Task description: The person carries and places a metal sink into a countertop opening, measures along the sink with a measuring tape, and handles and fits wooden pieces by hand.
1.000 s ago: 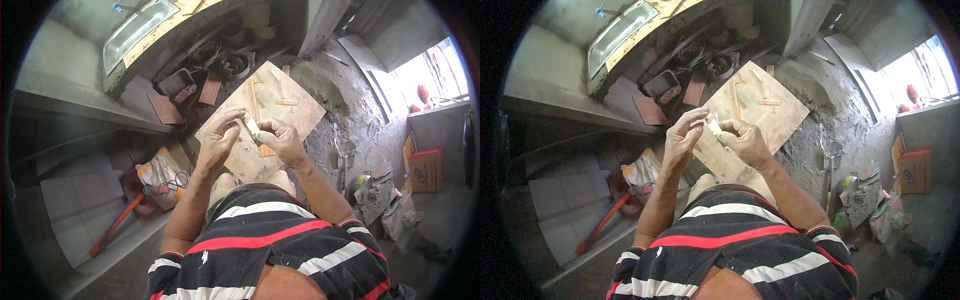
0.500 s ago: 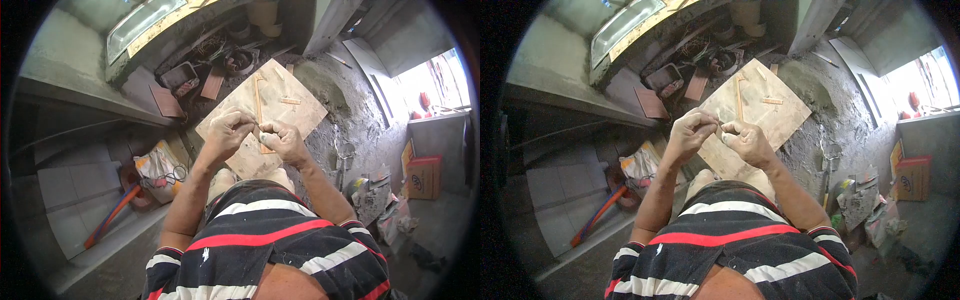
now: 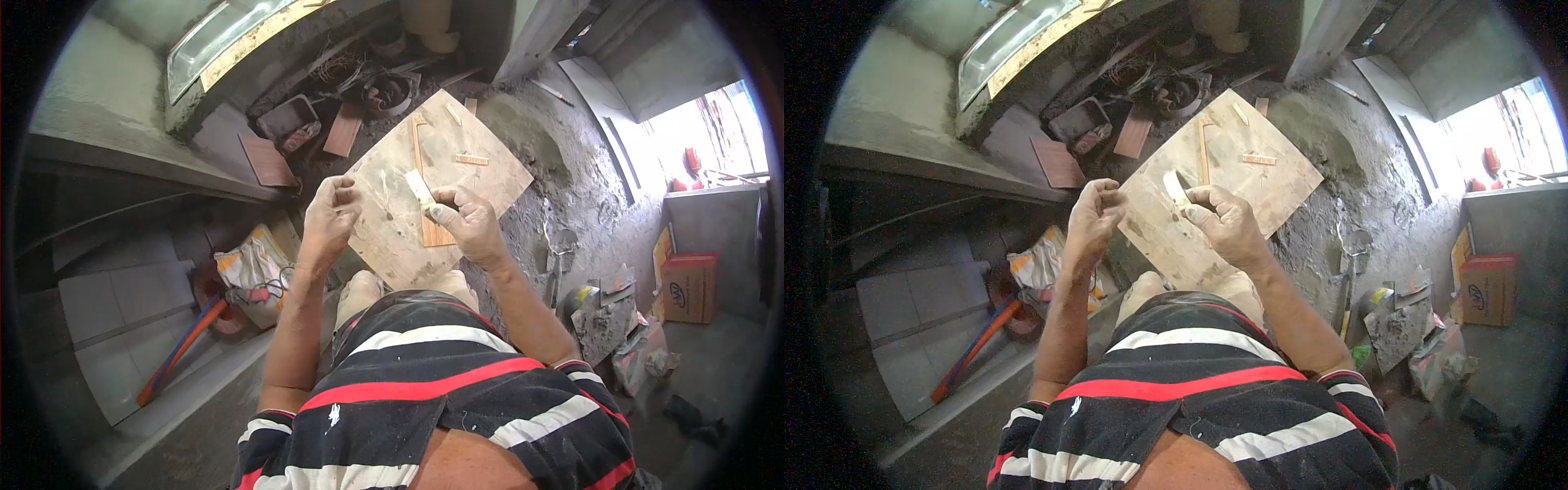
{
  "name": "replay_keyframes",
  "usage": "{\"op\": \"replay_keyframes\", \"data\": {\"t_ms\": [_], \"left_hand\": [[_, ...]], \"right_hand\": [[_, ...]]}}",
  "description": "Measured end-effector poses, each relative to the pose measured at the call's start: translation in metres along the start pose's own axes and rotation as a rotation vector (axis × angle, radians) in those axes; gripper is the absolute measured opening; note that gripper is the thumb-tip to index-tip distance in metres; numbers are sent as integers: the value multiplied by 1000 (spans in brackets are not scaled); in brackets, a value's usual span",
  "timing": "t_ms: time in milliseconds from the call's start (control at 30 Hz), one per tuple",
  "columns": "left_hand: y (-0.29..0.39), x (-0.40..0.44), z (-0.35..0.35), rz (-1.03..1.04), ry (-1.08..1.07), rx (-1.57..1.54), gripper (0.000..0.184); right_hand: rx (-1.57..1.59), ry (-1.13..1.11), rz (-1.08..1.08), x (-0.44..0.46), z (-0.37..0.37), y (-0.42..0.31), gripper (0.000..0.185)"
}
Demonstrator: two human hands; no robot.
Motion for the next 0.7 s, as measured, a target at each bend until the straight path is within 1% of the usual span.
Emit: {"op": "replay_keyframes", "data": {"t_ms": [33, 67, 100, 133, 167, 200, 233, 300, 333, 433, 467, 500, 567, 600, 667, 700], "left_hand": [[0, -3, -2, -1, -28, -22, 20], [1, -4, -7, -181, -174, -42, 36], [0, -4, -6, -188, -168, -43, 36], [1, -4, -2, -37, -144, -51, 45], [2, -4, 3, 116, -118, -56, 55], [17, -9, 6, 194, -111, -149, 69], [21, -8, 3, 189, -106, -149, 69], [26, -2, 2, 91, -457, -426, 74], [31, -3, 4, 120, -526, -404, 72], [26, 1, 12, 95, -505, -353, 69], [27, 0, 13, 39, -483, -451, 56], [23, 0, 12, 38, -490, -452, 56], [10, 2, 10, -26, -444, -468, 45], [9, 2, 9, -14, -446, -464, 40], [7, 0, 5, -9, -453, -451, 40], [8, -1, 3, -1, -455, -438, 40]], "right_hand": [[67, -45, 18, 1, 2, -3, 24], [69, -48, 21, 4, 3, -2, 24], [167, -83, 67, 6, 4, -1, 25], [264, -119, 114, 7, 5, 1, 26], [266, -127, 118, 10, 7, 0, 26], [328, -134, 121, 12, 9, -5, 27], [390, -140, 124, 14, 11, -7, 28], [405, -172, 123, 18, 13, -5, 28], [417, -199, 119, 20, 14, -4, 28], [390, -134, 135, 21, 19, -5, 25], [389, -130, 136, 21, 18, -5, 25], [381, -125, 149, 22, 17, -4, 25], [372, -111, 163, 21, 14, -1, 25], [345, -105, 130, 21, 14, 3, 26], [319, -98, 97, 20, 13, 4, 28], [257, -120, 78, 19, 10, 2, 29]]}}
Point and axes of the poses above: each hand's wrist, its own x-axis towards the middle knuckle, its own z-axis out of the palm, y = z × x, the point moved 1 cm from there along x, towards the middle knuckle, and after that the axes turned 4 degrees about -z, right-handed, at the moved point
